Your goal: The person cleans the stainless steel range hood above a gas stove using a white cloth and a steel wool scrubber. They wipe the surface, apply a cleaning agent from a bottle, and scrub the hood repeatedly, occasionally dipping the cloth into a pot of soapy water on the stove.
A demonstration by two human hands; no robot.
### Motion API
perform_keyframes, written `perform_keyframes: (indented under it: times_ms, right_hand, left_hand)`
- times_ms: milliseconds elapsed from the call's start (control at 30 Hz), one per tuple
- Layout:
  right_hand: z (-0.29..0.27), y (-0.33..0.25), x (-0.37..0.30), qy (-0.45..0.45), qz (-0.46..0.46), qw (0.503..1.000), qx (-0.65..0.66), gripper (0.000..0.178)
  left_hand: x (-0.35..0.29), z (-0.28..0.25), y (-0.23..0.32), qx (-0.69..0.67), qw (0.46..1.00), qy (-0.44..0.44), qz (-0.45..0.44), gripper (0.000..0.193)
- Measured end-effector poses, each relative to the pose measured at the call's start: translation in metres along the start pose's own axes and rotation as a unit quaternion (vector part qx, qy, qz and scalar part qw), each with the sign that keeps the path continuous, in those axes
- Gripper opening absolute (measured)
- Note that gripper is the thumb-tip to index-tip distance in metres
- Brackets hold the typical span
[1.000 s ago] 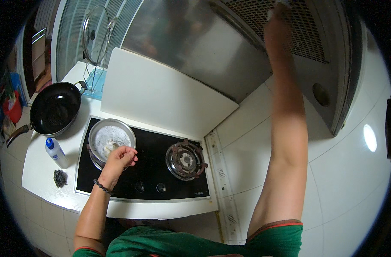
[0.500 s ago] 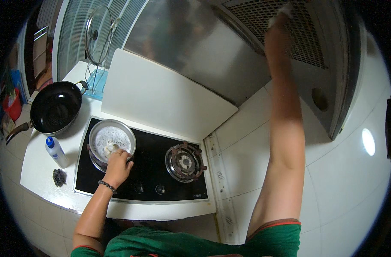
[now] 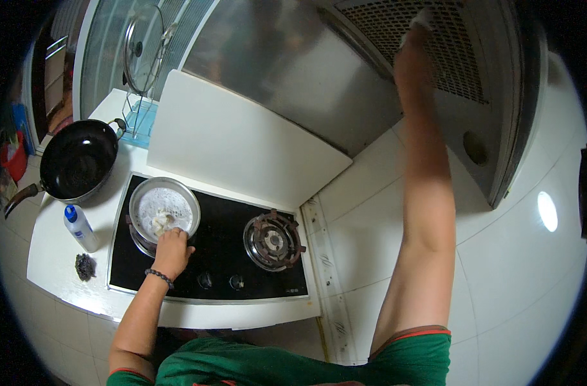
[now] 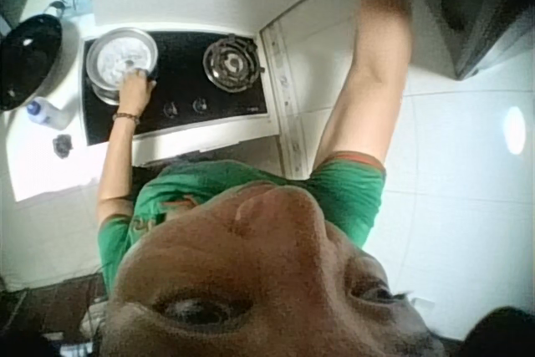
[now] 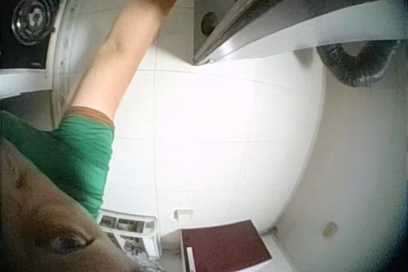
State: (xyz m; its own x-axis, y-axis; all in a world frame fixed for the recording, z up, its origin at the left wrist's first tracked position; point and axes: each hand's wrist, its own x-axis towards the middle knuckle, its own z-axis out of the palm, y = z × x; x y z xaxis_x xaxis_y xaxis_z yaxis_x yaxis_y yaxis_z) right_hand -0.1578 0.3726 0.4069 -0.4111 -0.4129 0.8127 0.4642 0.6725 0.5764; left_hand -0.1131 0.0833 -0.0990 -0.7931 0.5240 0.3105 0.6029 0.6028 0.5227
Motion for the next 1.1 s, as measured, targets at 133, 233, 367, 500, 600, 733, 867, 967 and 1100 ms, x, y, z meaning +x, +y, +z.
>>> perform_keyframes:
  times_ms: [133,233,367,500,600,733,867,967,1100]
  right_hand:
    - [-0.031,0.007,0.024,0.025,-0.033,0.999,-0.035,0.035]
    - [-0.021,0.015,0.016,-0.050,-0.052,0.994,-0.079,0.030]
    - [-0.001,0.033,-0.024,-0.062,-0.044,0.991,-0.107,0.030]
    - [-0.028,0.027,-0.001,0.070,-0.094,0.991,-0.061,0.034]
    - [-0.044,0.020,0.019,0.042,-0.084,0.992,-0.088,0.032]
    - [-0.034,0.043,0.003,0.035,-0.097,0.987,-0.126,0.026]
    - [-0.032,0.051,-0.019,-0.008,-0.050,0.991,-0.127,0.028]
    - [-0.049,0.034,-0.002,0.007,-0.061,0.993,-0.099,0.034]
    - [-0.040,0.040,0.006,-0.026,-0.030,0.998,-0.039,0.036]
  left_hand:
    - [0.006,-0.005,-0.001,-0.030,0.999,-0.014,-0.035,0.020]
    - [0.007,0.002,-0.006,-0.040,0.998,-0.008,-0.044,0.016]
    - [0.010,0.008,-0.007,-0.036,0.999,-0.002,-0.018,0.014]
    - [0.010,0.005,-0.006,-0.023,0.999,-0.010,-0.033,0.011]
    - [0.007,0.008,-0.009,-0.032,0.999,0.014,-0.035,0.010]
    - [0.007,0.007,-0.009,-0.048,0.998,0.012,-0.035,0.011]
    - [0.009,0.009,-0.010,-0.043,0.999,0.011,-0.032,0.010]
    - [0.012,0.012,-0.011,-0.037,0.999,0.013,-0.030,0.010]
    - [0.007,0.010,-0.011,-0.040,0.998,0.022,-0.037,0.010]
